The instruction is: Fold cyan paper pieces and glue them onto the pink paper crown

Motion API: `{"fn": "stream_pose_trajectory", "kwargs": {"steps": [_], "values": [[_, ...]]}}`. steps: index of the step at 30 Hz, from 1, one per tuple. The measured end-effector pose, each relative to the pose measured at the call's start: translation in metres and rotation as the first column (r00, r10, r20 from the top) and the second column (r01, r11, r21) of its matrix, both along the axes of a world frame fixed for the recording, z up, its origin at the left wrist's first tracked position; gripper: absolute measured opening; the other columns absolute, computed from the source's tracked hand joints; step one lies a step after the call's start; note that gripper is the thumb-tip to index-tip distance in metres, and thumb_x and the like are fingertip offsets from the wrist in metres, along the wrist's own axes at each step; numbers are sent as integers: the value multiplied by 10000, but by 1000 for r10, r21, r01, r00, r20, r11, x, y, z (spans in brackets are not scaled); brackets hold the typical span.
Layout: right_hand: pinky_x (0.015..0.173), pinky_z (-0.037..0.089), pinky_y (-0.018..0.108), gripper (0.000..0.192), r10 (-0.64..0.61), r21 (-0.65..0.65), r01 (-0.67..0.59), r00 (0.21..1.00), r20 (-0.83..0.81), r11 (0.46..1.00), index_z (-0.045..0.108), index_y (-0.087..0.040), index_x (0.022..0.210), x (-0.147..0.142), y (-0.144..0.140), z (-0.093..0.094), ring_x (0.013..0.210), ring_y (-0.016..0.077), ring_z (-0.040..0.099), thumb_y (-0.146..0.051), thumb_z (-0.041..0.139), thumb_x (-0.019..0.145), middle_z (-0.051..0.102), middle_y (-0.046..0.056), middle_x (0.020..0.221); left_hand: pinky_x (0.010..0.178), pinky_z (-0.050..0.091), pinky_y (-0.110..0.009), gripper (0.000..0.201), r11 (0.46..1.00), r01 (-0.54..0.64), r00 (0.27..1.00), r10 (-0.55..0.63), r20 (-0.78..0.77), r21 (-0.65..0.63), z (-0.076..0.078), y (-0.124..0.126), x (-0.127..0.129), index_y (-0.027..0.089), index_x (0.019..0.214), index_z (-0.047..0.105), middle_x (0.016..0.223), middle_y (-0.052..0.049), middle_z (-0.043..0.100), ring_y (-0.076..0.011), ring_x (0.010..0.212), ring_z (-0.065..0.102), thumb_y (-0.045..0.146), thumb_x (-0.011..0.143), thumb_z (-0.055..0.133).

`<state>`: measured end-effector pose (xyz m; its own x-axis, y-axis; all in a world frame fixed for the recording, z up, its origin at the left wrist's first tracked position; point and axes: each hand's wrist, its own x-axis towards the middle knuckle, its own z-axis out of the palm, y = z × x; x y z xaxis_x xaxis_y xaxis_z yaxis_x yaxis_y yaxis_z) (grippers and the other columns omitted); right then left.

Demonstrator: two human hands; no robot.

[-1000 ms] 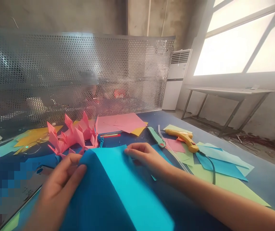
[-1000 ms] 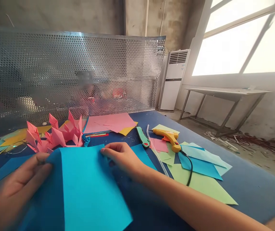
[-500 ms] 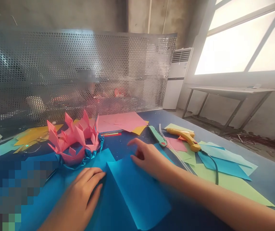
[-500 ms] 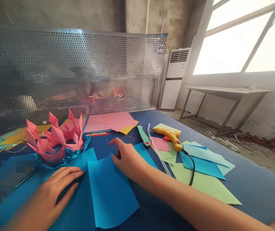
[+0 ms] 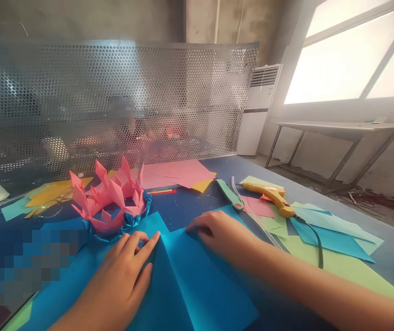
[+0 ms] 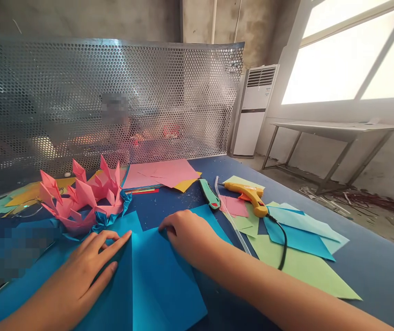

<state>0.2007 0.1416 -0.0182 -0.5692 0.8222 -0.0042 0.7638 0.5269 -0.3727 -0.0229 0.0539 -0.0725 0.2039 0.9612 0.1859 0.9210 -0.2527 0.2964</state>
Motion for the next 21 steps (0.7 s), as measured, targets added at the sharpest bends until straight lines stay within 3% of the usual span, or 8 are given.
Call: {"fn": "stream_pose_trajectory", "kwargs": {"steps": [7, 12, 21], "values": [[773, 499, 327, 357, 49, 83, -47, 999, -18, 995, 721, -229, 1025, 2, 1, -6, 843, 216, 653, -120, 425, 857, 671, 85, 1016, 861, 517, -405, 484, 999, 21, 998, -19, 62, -38, 3, -3, 4, 246, 1355, 479, 1093, -108, 543, -221, 970, 553, 255, 909, 290], [804, 496, 340, 348, 33, 24, -32, 999, -37, 999, 718, -220, 1045, 0, -1, -7, 877, 228, 646, -138, 443, 848, 670, 90, 1038, 852, 516, -336, 476, 1000, 12, 985, -11, 174, -4, -2, -3, 6, 280, 1381, 432, 1061, -75, 566, -177, 903, 598, 251, 934, 271], [839, 506, 375, 358, -35, -90, 32, 999, -26, 995, 706, -236, 1069, 1, -7, -2, 968, 256, 647, -142, 462, 824, 700, 58, 1094, 840, 514, -307, 466, 998, 54, 992, -50, 112, -34, 2, 1, 3, 304, 1389, 414, 1081, -60, 592, -181, 938, 603, 313, 949, 260]]}}
